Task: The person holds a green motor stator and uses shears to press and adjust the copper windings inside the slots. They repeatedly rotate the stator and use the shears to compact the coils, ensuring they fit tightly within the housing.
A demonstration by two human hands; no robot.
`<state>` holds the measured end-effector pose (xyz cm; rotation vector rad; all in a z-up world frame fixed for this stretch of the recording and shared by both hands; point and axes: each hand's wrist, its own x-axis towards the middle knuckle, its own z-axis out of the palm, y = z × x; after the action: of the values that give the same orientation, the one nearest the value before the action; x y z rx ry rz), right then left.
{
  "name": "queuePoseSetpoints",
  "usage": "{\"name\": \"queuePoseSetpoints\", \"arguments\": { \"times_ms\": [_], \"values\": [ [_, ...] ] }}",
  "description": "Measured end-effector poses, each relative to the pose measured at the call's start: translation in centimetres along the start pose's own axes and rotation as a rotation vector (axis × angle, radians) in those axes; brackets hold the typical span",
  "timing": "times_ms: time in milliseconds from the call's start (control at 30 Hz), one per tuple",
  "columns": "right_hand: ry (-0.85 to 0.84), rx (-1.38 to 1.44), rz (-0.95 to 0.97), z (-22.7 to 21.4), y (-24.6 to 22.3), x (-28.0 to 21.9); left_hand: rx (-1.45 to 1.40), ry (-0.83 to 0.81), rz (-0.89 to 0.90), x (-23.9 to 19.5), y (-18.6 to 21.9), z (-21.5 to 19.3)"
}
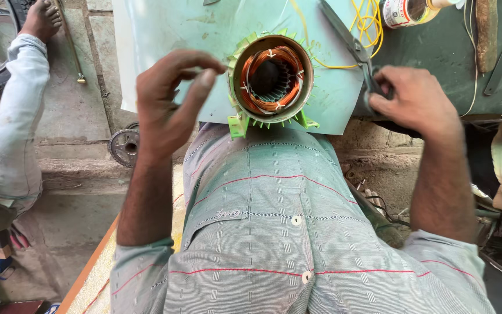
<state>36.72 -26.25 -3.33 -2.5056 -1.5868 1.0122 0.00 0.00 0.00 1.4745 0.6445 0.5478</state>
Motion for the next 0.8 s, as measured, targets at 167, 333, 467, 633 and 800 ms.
{"name": "queuePoseSetpoints", "arguments": {
  "times_ms": [167,333,467,633,800],
  "values": [
    [-0.187,1.11,0.1,-1.4,0.0,-4.1,0.339,-0.054,0.324,2.4,2.7,1.1],
    [-0.038,1.152,-0.037,-2.5,-5.9,-7.8,0.279,-0.116,0.326,4.8,2.3,1.6],
    [0.263,0.67,-0.091,-3.1,-10.7,-7.9,0.05,-0.145,0.227,6.2,0.5,2.4],
    [0.216,-0.097,-0.01,-5.3,-14.0,-7.7,0.002,-0.187,0.184,6.2,-0.7,3.0],
    [-0.018,-0.143,0.122,-6.4,-15.8,-7.8,-0.001,-0.19,0.162,6.2,-1.1,3.1]
  ]
}}
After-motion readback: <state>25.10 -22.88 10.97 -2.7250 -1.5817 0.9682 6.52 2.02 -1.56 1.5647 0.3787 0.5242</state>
